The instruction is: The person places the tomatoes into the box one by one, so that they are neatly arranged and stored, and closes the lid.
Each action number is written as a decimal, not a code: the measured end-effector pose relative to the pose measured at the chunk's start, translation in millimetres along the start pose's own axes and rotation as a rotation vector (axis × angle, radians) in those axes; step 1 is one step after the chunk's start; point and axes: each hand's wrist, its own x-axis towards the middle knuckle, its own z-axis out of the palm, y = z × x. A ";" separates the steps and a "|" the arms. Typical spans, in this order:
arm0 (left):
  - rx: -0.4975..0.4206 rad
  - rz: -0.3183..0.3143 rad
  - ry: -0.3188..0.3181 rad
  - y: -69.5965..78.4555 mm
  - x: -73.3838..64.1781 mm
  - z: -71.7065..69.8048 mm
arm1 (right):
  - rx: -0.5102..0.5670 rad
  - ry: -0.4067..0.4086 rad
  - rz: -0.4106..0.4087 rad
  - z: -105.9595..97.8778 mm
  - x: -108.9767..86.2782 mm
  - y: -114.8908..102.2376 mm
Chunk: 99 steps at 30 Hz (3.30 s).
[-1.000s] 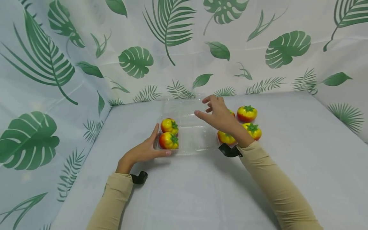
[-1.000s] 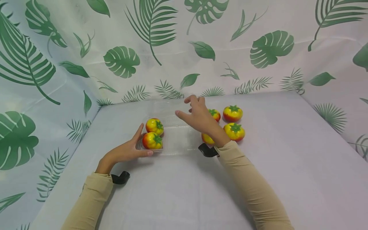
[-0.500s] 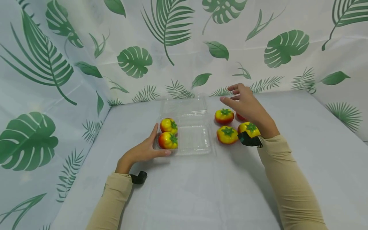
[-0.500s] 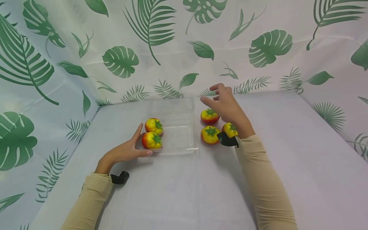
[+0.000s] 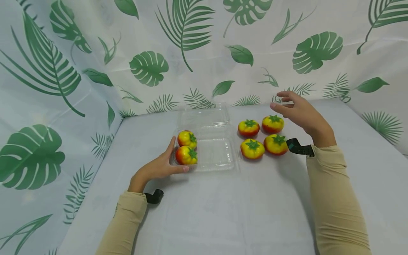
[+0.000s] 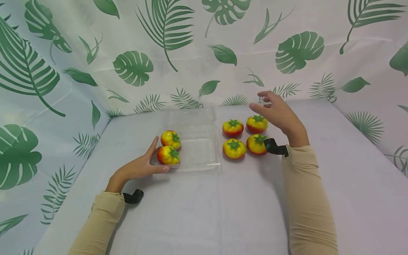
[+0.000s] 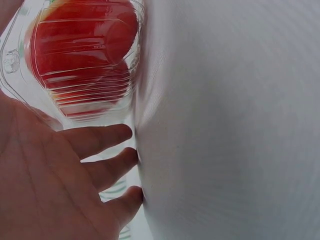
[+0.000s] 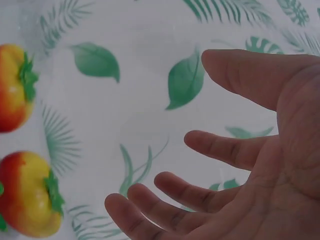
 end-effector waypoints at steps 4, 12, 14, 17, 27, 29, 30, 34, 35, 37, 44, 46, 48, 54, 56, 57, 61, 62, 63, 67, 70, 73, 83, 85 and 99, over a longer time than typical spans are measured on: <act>0.001 0.003 0.005 -0.8 -0.6 -0.9 | -0.027 -0.029 0.019 -6.1 4.6 16.1; 0.003 0.019 0.011 -2.9 0.5 -0.9 | -0.039 -0.098 0.045 -13.3 12.8 42.1; 0.006 0.019 0.007 -4.1 1.2 -0.6 | -0.051 -0.120 0.051 -13.5 14.6 47.9; 0.001 0.013 0.003 -4.5 1.7 -0.1 | -0.089 -0.142 0.057 -12.6 18.8 57.0; 0.000 0.010 0.008 -3.1 2.3 -1.1 | -0.183 -0.245 -0.004 -7.6 45.2 79.5; -0.002 0.009 0.007 -2.8 1.7 -1.6 | -0.191 -0.272 -0.012 -6.3 49.8 82.0; 0.000 0.008 0.006 -3.3 1.7 -1.8 | -0.195 -0.284 -0.017 -5.7 52.0 83.2; 0.006 0.010 0.006 -3.2 1.6 -2.4 | -0.202 -0.312 -0.029 -3.0 57.9 87.8; 0.007 0.010 0.006 -3.2 1.8 -2.5 | -0.202 -0.314 -0.032 -2.0 59.2 88.7; 0.007 0.011 0.006 -3.1 2.1 -2.6 | -0.203 -0.319 -0.028 0.2 60.7 89.7; -0.015 0.012 0.002 -1.1 1.5 -2.6 | -0.195 -0.308 -0.027 4.8 57.4 89.2; -0.013 0.011 0.002 -1.4 1.6 -2.7 | -0.193 -0.301 -0.034 5.1 56.2 88.4; -0.011 0.008 0.003 -1.4 1.6 -3.0 | -0.196 -0.293 -0.038 5.3 56.5 89.2; -0.021 0.007 0.003 -2.2 2.1 -2.8 | -0.190 -0.279 -0.026 5.3 55.7 90.4; -0.021 0.007 0.002 -2.8 2.1 -2.4 | -0.190 -0.269 -0.022 5.4 54.1 89.5; -0.022 0.006 0.002 -3.0 2.1 -2.2 | -0.192 -0.261 -0.017 5.5 53.5 89.4; -0.022 0.010 0.002 -2.9 1.9 -1.2 | -0.200 -0.219 0.004 4.8 51.6 89.5; -0.022 0.013 0.001 -3.0 1.9 -0.9 | -0.201 -0.209 0.007 4.2 51.1 89.2; -0.021 0.015 0.001 -3.0 2.0 -0.6 | -0.201 -0.200 0.009 3.5 50.6 88.8; -0.015 0.018 -0.001 -2.9 2.1 -0.4 | -0.194 -0.169 -0.006 -0.6 48.9 84.0; -0.010 0.016 0.003 -3.1 2.3 -0.9 | -0.182 -0.149 -0.019 -3.6 49.2 77.1; -0.004 0.017 0.008 -3.9 2.2 -1.6 | -0.166 -0.139 -0.026 -5.2 50.5 69.8; -0.005 0.015 0.008 -4.3 1.8 -1.9 | -0.133 -0.121 -0.089 2.1 47.9 45.0; -0.007 0.018 0.009 -4.2 1.8 -2.2 | -0.121 -0.120 -0.098 5.8 45.8 39.2; -0.007 0.035 0.014 -6.1 3.2 -1.3 | -0.117 -0.129 -0.198 33.7 31.9 -5.1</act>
